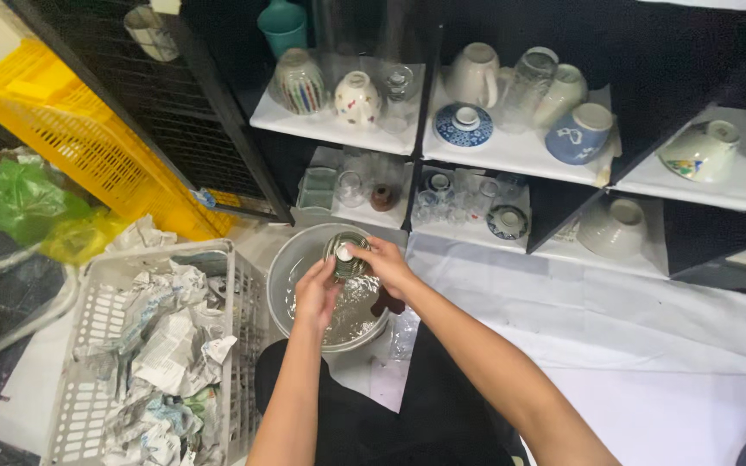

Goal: The person unwraps small ceramic bowls from newspaper, washes them in a bucket of water, and places them on a nearby shelf. The process is repeated for multiple bowls.

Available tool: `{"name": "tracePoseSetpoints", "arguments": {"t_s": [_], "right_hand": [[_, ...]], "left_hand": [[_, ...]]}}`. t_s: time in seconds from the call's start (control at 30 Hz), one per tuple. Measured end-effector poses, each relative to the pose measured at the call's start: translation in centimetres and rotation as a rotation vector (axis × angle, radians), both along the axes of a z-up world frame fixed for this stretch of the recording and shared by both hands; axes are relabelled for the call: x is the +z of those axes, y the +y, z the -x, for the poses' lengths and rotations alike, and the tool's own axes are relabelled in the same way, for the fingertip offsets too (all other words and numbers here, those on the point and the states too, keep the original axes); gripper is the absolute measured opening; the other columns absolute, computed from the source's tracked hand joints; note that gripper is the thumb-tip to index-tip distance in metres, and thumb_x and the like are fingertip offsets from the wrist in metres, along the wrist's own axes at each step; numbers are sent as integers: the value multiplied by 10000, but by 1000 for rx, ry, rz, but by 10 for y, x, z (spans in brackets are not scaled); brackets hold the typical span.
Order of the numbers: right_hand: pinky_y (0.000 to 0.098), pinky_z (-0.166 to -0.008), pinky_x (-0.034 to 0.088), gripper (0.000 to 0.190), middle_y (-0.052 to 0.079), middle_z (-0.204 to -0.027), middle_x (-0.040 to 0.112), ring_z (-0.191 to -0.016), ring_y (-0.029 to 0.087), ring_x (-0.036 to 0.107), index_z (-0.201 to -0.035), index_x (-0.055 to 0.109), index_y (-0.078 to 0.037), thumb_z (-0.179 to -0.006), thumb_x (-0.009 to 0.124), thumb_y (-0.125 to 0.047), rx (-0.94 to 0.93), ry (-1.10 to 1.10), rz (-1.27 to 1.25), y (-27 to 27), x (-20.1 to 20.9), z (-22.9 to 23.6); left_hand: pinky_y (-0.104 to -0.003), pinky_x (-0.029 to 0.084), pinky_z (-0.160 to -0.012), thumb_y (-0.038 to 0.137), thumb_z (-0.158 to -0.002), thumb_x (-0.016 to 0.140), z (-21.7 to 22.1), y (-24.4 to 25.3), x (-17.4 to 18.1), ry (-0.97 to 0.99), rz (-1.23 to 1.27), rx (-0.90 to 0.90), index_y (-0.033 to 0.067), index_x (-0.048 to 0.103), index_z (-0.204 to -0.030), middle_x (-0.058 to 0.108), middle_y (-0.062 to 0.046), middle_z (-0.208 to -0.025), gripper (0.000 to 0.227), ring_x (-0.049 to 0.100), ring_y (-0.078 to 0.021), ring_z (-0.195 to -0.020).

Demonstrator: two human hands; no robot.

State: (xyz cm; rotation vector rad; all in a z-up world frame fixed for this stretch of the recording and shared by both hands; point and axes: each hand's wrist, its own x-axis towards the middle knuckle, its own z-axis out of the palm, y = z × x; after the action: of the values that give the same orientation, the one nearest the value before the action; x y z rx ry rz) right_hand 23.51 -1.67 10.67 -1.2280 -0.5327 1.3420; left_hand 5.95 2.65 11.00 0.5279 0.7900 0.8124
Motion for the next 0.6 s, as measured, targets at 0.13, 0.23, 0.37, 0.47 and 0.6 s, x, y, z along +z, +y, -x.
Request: {"name": "tracePoseSetpoints", "arguments": {"t_s": [0.13,0.23,0.37,0.47,0.6], "right_hand": [[342,-847,577,712,127,-1233,701,-984,218,736,-1440,496,-17,-891,769,-379,-19,-691,-22,-11,19,-2],[417,-1001,519,672,180,-1416,589,-1183,314,650,-1458,550,-40,-899,750,-354,35,-1006,-252,-35,42,-5],[433,-1096,478,667,150,-1534,502,-1343,361,566,-1442,560,-89,-884,787,-375,129,-1096,-281,-54,82,-15],[448,-1108,442,783,163,-1536,463,-1373,381,515,-1452,527,-90,-803,849,-385,93,-1146,-336,-63,114,-32],[450,-1125,439,816,159,-1570,449,-1404,387,498,-1468,532,-127,-779,872,-403,64,-1195,-359,-81,153,-62]], "left_hand": [[-288,493,-706,161,-944,716,-11,2,9,114,60,68,26,728,-1122,737,-34,-970,223,648,-128,-819],[-279,461,-642,167,-933,752,-15,1,19,192,86,101,26,740,-1098,725,-34,-894,217,617,-129,-735],[-268,453,-655,169,-939,754,-30,-2,43,200,53,69,37,731,-1109,713,-21,-916,217,608,-116,-752],[-291,496,-703,152,-895,736,-47,-5,65,62,45,27,34,734,-1105,738,-34,-953,240,651,-131,-808],[-299,481,-733,177,-890,758,-79,-11,89,-26,-2,-101,52,735,-1118,715,-22,-957,261,622,-124,-803]]}}
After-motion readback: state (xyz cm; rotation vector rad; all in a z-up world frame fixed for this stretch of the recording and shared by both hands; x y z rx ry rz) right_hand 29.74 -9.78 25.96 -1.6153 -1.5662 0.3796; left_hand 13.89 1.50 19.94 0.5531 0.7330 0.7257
